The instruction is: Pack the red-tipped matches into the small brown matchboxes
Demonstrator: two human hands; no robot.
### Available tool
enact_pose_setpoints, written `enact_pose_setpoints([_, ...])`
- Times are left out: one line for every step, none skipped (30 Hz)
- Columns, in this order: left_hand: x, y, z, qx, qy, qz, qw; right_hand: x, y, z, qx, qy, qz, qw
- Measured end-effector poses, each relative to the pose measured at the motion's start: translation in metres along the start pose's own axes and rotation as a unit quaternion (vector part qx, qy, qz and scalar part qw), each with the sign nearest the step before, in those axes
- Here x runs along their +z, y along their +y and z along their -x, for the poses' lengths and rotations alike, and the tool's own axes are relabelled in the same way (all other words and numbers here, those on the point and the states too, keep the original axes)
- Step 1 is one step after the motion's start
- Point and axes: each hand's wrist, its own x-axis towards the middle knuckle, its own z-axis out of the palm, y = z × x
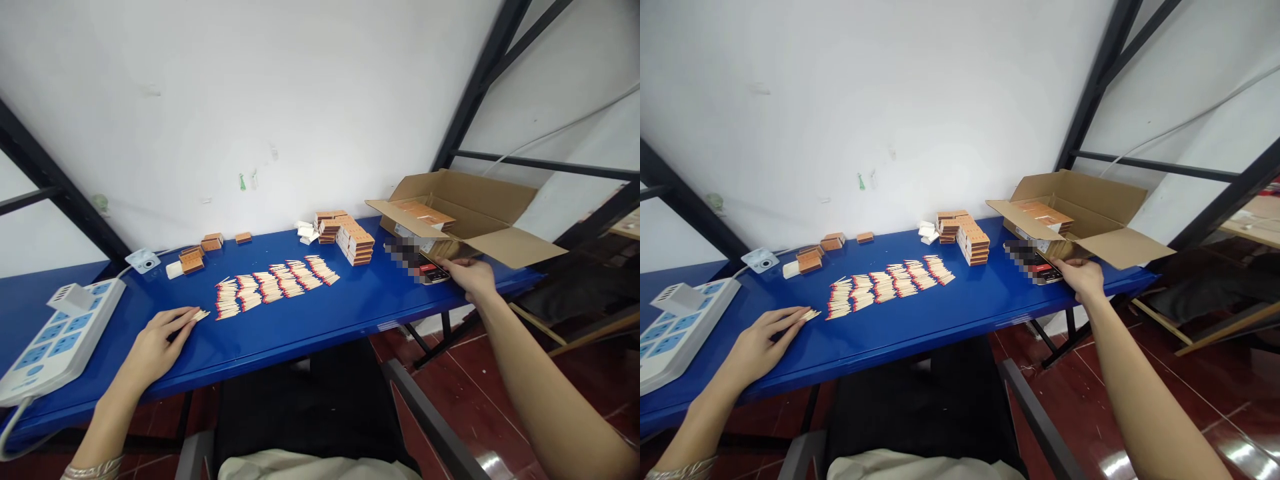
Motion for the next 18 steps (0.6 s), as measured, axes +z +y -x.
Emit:
enact_pose_setpoints([0.000, 0.000, 0.000, 0.000, 0.001, 0.000, 1.000, -0.003, -0.002, 0.006, 0.026, 0.003, -0.020, 0.999])
enact_pose_setpoints([0.000, 0.000, 0.000, 0.000, 0.001, 0.001, 1.000, -0.006, -0.004, 0.014, 0.045, 0.015, -0.038, 0.998])
enact_pose_setpoints([0.000, 0.000, 0.000, 0.001, 0.003, 0.003, 1.000, -0.009, -0.005, 0.024, 0.046, 0.035, -0.045, 0.997])
enact_pose_setpoints([0.000, 0.001, 0.000, 0.002, 0.004, 0.005, 1.000, -0.012, -0.007, 0.034, 0.033, 0.064, -0.045, 0.996])
enact_pose_setpoints([0.000, 0.002, 0.000, 0.002, 0.004, 0.007, 1.000, -0.015, -0.007, 0.046, 0.017, 0.091, -0.051, 0.994])
enact_pose_setpoints([0.000, 0.003, 0.001, 0.002, 0.004, 0.009, 1.000, -0.017, -0.008, 0.058, -0.002, 0.108, -0.067, 0.992])
enact_pose_setpoints([-0.001, 0.004, 0.001, 0.001, 0.004, 0.012, 1.000, -0.019, -0.008, 0.070, -0.020, 0.111, -0.079, 0.990])
enact_pose_setpoints([-0.001, 0.005, 0.001, 0.000, 0.002, 0.014, 1.000, -0.021, -0.007, 0.082, -0.032, 0.120, -0.086, 0.989])
enact_pose_setpoints([-0.001, 0.005, 0.001, -0.001, 0.000, 0.015, 1.000, -0.022, -0.008, 0.095, -0.047, 0.122, -0.088, 0.988])
enact_pose_setpoints([-0.002, 0.006, 0.001, -0.001, -0.001, 0.017, 1.000, -0.023, -0.009, 0.108, -0.066, 0.120, -0.089, 0.987])
enact_pose_setpoints([-0.002, 0.006, 0.001, 0.001, -0.002, 0.017, 1.000, -0.023, -0.011, 0.120, -0.083, 0.122, -0.096, 0.984])
enact_pose_setpoints([-0.002, 0.005, 0.001, 0.002, -0.002, 0.018, 1.000, -0.022, -0.015, 0.133, -0.113, 0.119, -0.110, 0.980])
enact_pose_setpoints([-0.001, 0.005, 0.000, 0.003, -0.002, 0.019, 1.000, -0.022, -0.020, 0.147, -0.159, 0.101, -0.117, 0.975])
enact_pose_setpoints([-0.001, 0.005, 0.000, 0.004, -0.002, 0.019, 1.000, -0.021, -0.028, 0.160, -0.206, 0.074, -0.121, 0.968])
enact_pose_setpoints([-0.001, 0.005, 0.000, 0.003, -0.001, 0.021, 1.000, -0.019, -0.038, 0.173, -0.251, 0.062, -0.133, 0.957])
enact_pose_setpoints([-0.001, 0.005, 0.000, 0.002, -0.001, 0.022, 1.000, -0.017, -0.050, 0.187, -0.291, 0.043, -0.145, 0.945])
enact_pose_setpoints([-0.001, 0.006, 0.001, 0.000, -0.001, 0.024, 1.000, -0.014, -0.064, 0.200, -0.328, 0.028, -0.158, 0.931])
enact_pose_setpoints([-0.001, 0.008, 0.002, -0.004, 0.000, 0.027, 1.000, -0.010, -0.078, 0.214, -0.364, -0.002, -0.166, 0.917])
